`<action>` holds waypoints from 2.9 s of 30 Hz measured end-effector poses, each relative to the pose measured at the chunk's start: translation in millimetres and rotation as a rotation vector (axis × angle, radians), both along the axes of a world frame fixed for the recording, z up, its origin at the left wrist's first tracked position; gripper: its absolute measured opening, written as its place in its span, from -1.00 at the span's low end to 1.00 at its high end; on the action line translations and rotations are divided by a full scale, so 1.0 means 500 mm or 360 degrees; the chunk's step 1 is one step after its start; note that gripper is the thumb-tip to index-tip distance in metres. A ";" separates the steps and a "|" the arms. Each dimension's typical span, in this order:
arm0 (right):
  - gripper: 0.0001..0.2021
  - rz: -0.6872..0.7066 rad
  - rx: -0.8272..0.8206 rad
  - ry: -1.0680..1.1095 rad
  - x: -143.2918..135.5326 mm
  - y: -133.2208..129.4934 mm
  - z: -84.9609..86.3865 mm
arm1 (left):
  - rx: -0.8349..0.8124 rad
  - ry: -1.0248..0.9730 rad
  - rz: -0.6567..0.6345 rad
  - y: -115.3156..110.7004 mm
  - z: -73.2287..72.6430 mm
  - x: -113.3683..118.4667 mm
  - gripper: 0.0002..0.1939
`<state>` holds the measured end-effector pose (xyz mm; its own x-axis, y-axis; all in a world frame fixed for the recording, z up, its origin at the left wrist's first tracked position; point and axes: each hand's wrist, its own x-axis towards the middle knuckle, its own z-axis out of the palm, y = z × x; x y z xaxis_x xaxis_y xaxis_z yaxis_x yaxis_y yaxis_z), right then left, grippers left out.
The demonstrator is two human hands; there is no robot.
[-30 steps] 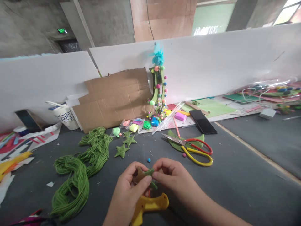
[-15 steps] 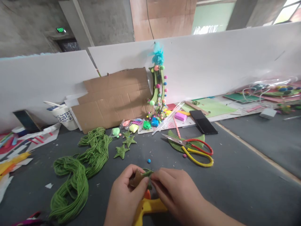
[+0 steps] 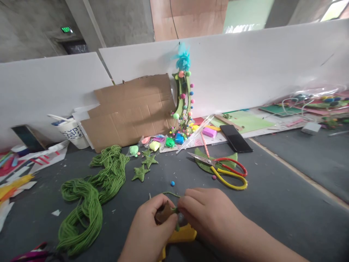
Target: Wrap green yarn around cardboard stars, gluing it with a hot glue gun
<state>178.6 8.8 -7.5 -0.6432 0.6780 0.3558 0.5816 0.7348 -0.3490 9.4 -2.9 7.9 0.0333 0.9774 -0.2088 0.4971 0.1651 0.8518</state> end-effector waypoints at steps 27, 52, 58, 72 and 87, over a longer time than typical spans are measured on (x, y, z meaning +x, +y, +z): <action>-0.82 -0.0342 -0.0831 0.0959 -0.033 -0.010 0.002 | -0.0235 -0.1264 0.0281 -0.014 -0.002 0.004 -0.88; -0.87 0.0083 -0.0397 0.0170 0.015 0.010 0.031 | -0.0104 -0.0217 -0.0132 0.001 0.014 -0.007 -0.93; -0.96 0.0056 -0.1645 0.0922 0.012 0.032 0.017 | -0.0283 -0.0587 -0.0259 -0.006 0.015 -0.015 -0.92; -0.82 -0.0169 -0.0311 0.0485 -0.027 -0.016 -0.010 | -0.0179 -0.1049 0.0261 -0.001 -0.004 -0.002 -0.88; -0.80 -0.0069 0.0234 0.0003 -0.013 -0.005 -0.007 | 0.0232 0.0235 -0.0114 0.007 -0.002 -0.013 -0.91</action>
<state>172.3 6.0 -11.0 -0.6138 0.6455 0.4546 0.6133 0.7524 -0.2403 2.9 0.6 7.0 0.0833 0.9938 -0.0732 0.6244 0.0052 0.7811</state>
